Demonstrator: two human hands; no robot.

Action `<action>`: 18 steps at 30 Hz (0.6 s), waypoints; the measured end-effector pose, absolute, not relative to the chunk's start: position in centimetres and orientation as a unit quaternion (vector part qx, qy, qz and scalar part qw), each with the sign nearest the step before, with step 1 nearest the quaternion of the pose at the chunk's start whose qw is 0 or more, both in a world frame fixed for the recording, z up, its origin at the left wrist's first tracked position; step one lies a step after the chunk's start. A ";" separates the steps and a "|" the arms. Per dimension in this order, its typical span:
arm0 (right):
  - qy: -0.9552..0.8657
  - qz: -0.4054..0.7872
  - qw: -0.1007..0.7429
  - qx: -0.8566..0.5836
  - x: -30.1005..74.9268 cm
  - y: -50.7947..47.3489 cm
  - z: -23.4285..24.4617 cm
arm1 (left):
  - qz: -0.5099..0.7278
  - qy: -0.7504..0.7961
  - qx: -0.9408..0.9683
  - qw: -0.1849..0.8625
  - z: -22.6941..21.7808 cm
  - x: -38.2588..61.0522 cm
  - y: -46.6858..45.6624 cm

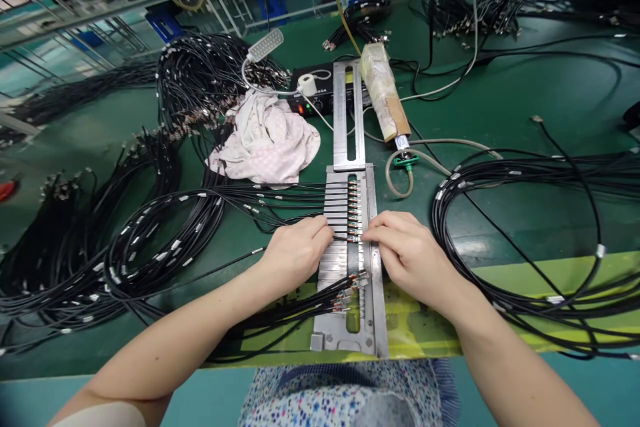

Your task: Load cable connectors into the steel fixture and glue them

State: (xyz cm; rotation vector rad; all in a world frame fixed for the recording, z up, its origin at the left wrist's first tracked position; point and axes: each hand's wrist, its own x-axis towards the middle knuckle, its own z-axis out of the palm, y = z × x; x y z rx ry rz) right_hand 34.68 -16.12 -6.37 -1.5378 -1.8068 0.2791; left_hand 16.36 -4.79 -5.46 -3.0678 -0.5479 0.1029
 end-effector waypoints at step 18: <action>-0.772 0.050 0.232 -0.589 33.4 -15.0 -7.2 | 0.005 -0.163 -0.987 0.006 -6.5 16.7 -4.6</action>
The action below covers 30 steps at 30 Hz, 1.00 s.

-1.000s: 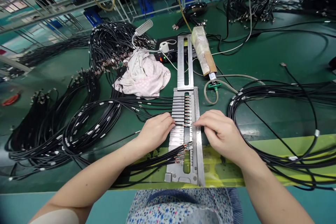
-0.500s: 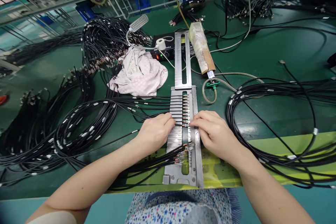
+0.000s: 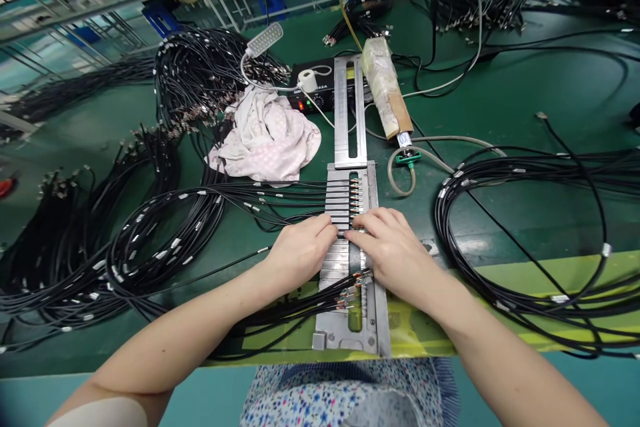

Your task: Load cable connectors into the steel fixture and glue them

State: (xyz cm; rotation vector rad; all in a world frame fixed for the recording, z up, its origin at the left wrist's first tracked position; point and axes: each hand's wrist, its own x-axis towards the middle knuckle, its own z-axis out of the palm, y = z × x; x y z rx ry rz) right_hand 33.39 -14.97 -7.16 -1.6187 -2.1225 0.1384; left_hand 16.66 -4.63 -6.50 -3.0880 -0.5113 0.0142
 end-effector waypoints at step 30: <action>-0.750 0.064 0.287 -0.592 33.6 -14.4 -8.1 | 0.049 -0.180 -0.947 -0.260 -4.8 10.1 -7.5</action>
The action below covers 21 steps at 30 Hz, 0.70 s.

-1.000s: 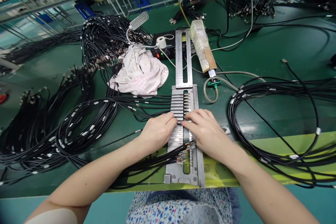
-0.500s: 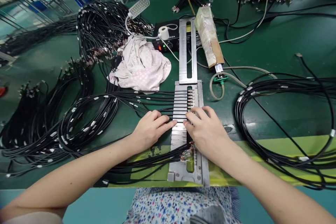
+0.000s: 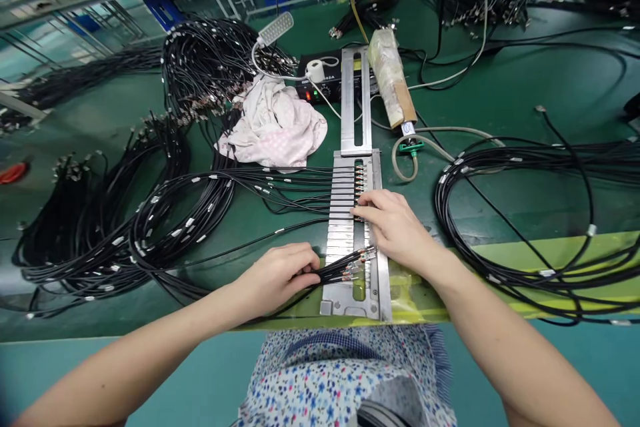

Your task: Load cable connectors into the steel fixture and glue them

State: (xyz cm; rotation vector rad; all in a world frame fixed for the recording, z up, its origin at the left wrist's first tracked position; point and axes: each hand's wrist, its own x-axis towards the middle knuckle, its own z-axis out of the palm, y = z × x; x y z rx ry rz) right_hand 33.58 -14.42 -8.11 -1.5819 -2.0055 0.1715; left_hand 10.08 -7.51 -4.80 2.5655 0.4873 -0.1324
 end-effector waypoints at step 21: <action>-0.723 0.093 0.335 -0.597 34.4 -15.0 -7.1 | -0.093 0.232 0.967 0.053 -4.4 12.4 -5.3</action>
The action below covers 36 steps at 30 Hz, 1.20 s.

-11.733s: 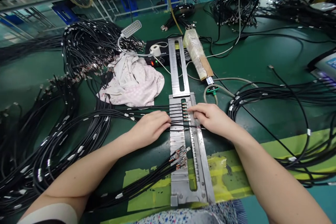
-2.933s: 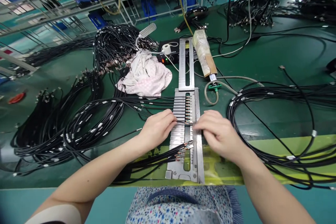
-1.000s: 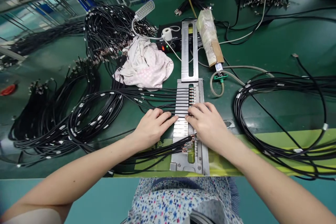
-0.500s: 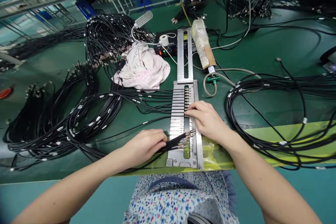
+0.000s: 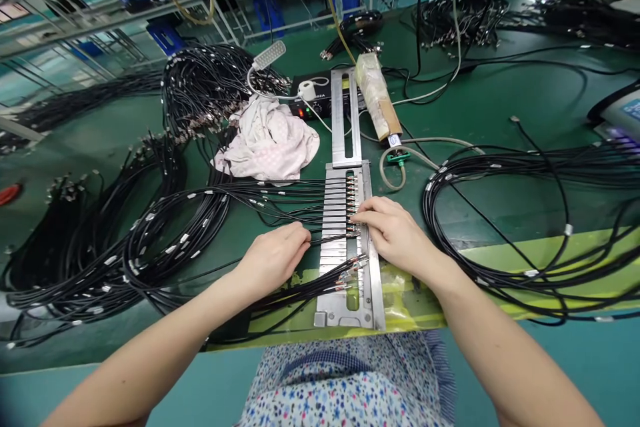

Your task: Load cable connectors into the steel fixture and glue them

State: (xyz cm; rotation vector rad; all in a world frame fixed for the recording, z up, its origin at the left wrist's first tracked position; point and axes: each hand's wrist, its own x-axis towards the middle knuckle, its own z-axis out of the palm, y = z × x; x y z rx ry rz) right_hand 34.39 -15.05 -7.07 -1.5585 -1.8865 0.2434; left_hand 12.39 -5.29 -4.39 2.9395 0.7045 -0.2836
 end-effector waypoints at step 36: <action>-0.798 -0.014 0.148 -0.584 33.4 -14.8 -6.6 | -0.025 0.095 0.995 0.030 -6.2 12.2 -3.2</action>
